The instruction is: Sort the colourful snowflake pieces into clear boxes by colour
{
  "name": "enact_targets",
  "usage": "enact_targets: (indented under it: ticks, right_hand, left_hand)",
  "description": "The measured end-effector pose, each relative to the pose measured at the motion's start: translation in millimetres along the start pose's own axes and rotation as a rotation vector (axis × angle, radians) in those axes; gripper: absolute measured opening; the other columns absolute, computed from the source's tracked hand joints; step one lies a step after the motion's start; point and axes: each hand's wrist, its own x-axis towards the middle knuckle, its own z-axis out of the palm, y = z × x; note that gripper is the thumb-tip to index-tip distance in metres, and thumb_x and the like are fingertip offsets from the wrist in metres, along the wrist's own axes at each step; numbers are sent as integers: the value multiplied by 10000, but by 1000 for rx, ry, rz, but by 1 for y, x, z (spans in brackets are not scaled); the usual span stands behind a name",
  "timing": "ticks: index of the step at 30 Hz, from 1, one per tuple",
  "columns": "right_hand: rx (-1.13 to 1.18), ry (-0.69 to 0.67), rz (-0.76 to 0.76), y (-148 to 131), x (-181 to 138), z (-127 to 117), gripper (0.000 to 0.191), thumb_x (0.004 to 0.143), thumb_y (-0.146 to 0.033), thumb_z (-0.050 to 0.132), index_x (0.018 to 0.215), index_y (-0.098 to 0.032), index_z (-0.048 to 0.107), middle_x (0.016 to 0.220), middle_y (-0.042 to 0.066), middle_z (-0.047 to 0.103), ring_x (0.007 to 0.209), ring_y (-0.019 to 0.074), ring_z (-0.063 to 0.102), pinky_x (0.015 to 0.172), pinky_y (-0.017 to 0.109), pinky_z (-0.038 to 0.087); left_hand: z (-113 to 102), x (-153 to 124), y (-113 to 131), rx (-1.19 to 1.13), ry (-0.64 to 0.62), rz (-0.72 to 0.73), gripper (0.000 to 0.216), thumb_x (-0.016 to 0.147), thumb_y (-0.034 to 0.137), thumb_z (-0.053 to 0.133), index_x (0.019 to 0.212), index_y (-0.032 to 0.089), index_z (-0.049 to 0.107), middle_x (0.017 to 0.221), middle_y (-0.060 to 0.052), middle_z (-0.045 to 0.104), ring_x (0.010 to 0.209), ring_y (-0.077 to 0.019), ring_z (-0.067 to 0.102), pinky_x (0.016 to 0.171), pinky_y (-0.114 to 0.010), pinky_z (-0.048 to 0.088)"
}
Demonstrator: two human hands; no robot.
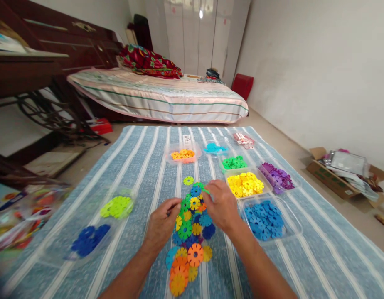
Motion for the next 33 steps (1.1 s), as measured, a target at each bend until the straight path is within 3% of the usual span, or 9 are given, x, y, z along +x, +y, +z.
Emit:
enact_targets:
  ticks: [3, 7, 12, 17, 24, 28, 33]
  right_hand:
    - [17, -204, -34, -18, -23, 27, 174, 833, -202, 534, 941, -208, 670, 1086, 98, 627, 1099, 224, 538, 947, 400, 453]
    - [-96, -395, -38, -27, -21, 43, 230, 786, -221, 621, 1009, -179, 656, 1246, 135, 542, 1280, 296, 374, 1019, 474, 373]
    - [-205, -489, -67, -29, -17, 50, 222, 822, -275, 613, 1010, -166, 658, 1251, 142, 541, 1297, 318, 351, 1021, 478, 358]
    - [-186, -360, -148, -24, -26, 55, 139, 862, -241, 563, 914, -180, 677, 1161, 121, 597, 1247, 290, 419, 1005, 457, 382]
    - [-42, -91, -249, -14, -18, 55, 211, 901, -200, 466, 820, -187, 660, 996, 100, 647, 1078, 216, 544, 940, 393, 456]
    - [-100, -31, -239, 4, 17, 29, 259, 912, -221, 439, 752, -194, 642, 888, 77, 653, 946, 191, 581, 865, 343, 474]
    - [-387, 261, 11, 30, 55, -9, 261, 904, -317, 443, 878, -158, 649, 848, 104, 648, 867, 234, 563, 811, 377, 445]
  left_hand:
    - [1, 0, -2, -4, -10, -1, 213, 806, 283, 471, 882, 209, 656, 890, -18, 702, 841, -162, 651, 793, -288, 506]
    - [2, -1, -4, 6, -6, -9, 212, 812, 278, 464, 874, 206, 654, 887, -22, 703, 848, -166, 652, 796, -294, 504]
    - [2, -1, -6, 9, 9, -48, 216, 806, 289, 480, 910, 203, 649, 889, -24, 704, 825, -165, 657, 770, -287, 510]
    - [3, -1, -7, 15, 16, -63, 224, 801, 286, 479, 920, 196, 647, 885, -25, 702, 819, -166, 656, 772, -292, 511]
    - [2, -1, -5, 3, 32, -44, 223, 811, 313, 473, 902, 204, 645, 865, -18, 698, 800, -163, 654, 758, -289, 512]
    - [2, -3, -5, 2, 21, -62, 230, 815, 328, 472, 900, 200, 643, 849, -22, 692, 777, -161, 654, 740, -284, 510]
    - [3, -3, -7, 7, 19, -70, 221, 811, 325, 467, 877, 205, 640, 844, -17, 686, 777, -159, 653, 739, -284, 509]
